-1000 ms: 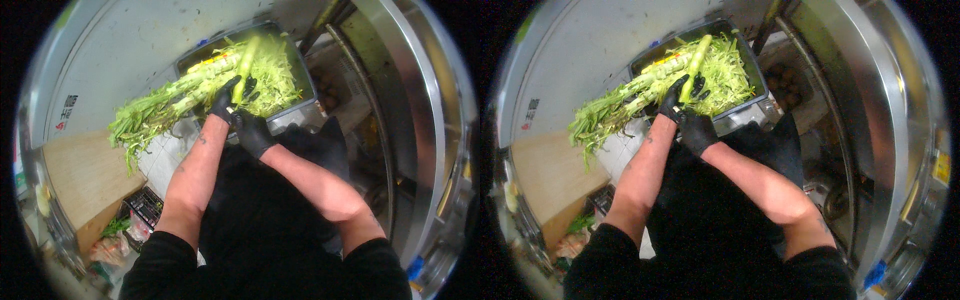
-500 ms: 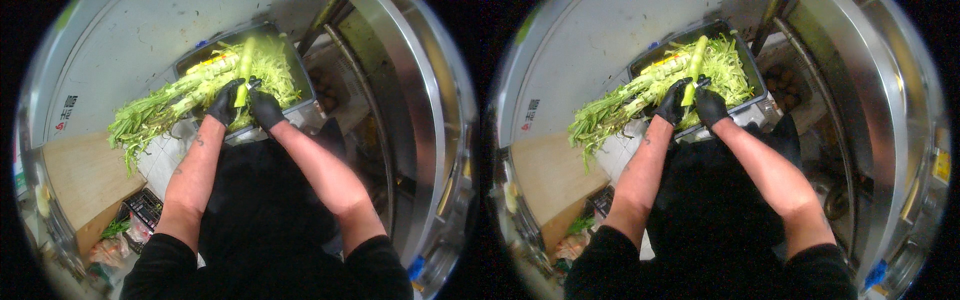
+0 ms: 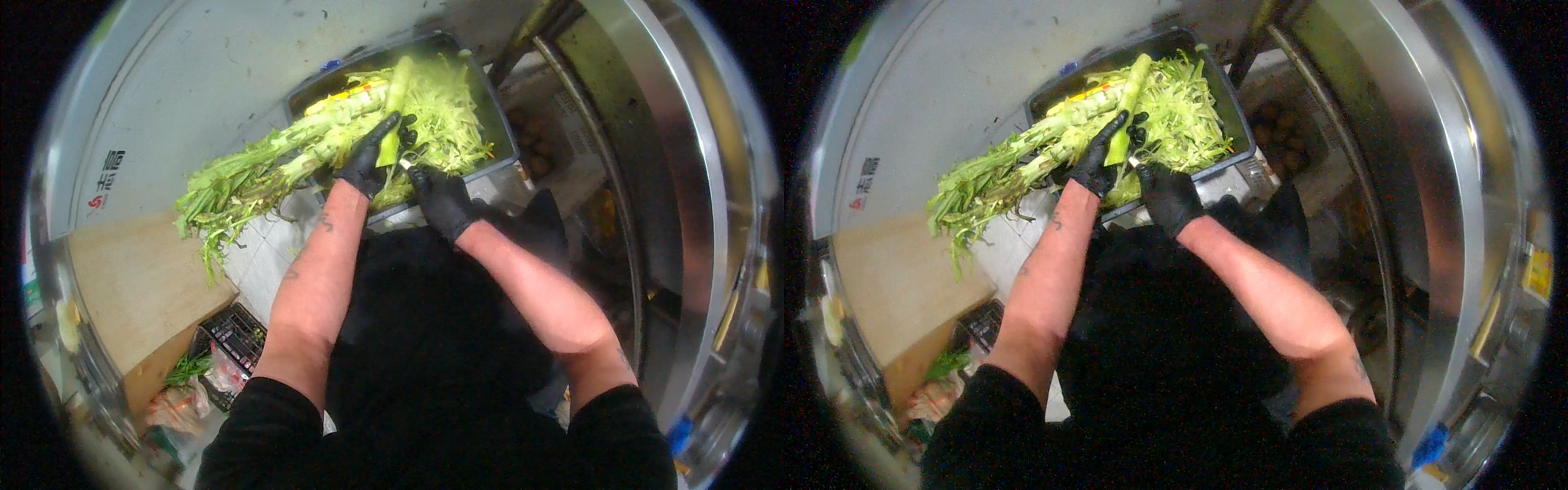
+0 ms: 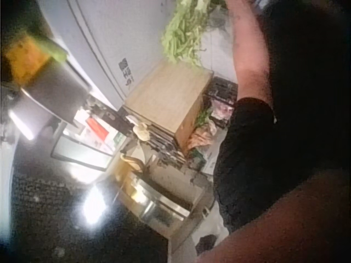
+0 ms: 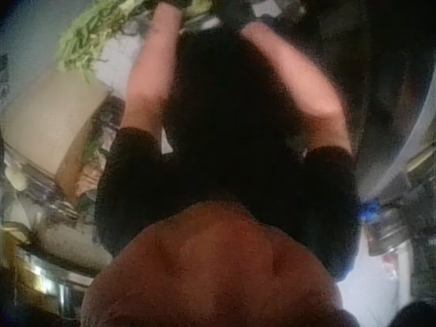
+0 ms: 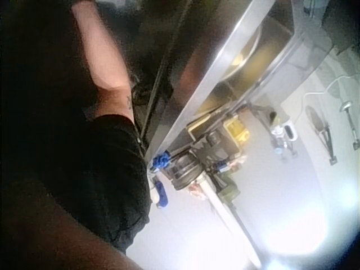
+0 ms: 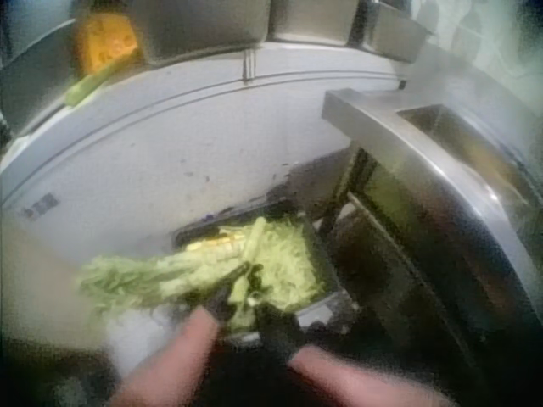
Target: The person peels the outer layers of a long green vegetable using a knife, then cuts the vegetable into smaller pieces. The person wears black gloves and works over a metal tray in a commercial kitchen.
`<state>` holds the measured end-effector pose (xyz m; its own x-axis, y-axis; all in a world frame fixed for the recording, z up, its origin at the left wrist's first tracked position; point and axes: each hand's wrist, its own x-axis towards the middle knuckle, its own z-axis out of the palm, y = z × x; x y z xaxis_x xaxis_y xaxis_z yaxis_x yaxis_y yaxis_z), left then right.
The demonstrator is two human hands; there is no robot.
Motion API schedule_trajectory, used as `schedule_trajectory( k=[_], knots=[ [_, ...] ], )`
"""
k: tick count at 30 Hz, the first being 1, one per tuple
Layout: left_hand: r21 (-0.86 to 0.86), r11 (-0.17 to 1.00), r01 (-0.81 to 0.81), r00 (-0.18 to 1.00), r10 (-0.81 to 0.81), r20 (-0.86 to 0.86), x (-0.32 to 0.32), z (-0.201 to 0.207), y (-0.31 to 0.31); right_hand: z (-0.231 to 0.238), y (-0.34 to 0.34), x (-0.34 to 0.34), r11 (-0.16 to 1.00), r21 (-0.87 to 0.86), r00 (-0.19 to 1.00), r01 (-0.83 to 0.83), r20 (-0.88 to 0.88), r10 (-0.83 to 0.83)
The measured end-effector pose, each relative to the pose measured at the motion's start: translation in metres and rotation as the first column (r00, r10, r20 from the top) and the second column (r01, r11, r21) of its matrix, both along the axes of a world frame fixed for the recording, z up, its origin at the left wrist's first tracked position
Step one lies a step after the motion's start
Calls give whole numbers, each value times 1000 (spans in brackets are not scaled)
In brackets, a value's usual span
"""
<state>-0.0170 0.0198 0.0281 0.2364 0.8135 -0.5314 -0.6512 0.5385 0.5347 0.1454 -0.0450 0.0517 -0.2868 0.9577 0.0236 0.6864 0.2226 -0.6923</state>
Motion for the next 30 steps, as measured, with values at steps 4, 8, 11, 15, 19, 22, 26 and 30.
schedule_trajectory(
  k=[4, 8, 11, 15, 19, 22, 26, 30],
  knots=[
    [78, 995, 65, 983, -78, 167, 0, 9, -3, -2, 16, 5, 994, -110, 999, 27, -31, -31],
    [84, 990, 112, 992, -117, 56, 0, 12, -8, -2, 36, -7, 992, 1, 975, -127, 184, 125],
    [-4, 996, 92, 993, -92, -69, -1, 14, -9, -4, 49, -17, 872, -482, 985, 89, -87, -148],
    [-56, 995, 88, 977, -97, -188, -2, 17, -8, -11, 56, -26, 891, -443, 984, 103, -83, -155],
    [-58, 996, -68, 979, 55, -197, 0, 10, -6, -18, 63, -24, 910, -409, 996, 67, -22, -83],
    [-52, 990, -129, 975, 117, -190, 2, -1, -3, -18, 58, -26, 966, -258, 994, 14, 105, 13],
    [-52, 991, -122, 987, 115, -113, -3, -14, 0, -8, 24, -35, 987, -141, 997, 79, -1, -80],
    [6, 996, -89, 996, 89, -10, -2, -16, -1, 4, -2, -30, 983, -167, 996, 72, -33, -79]
  ],
)
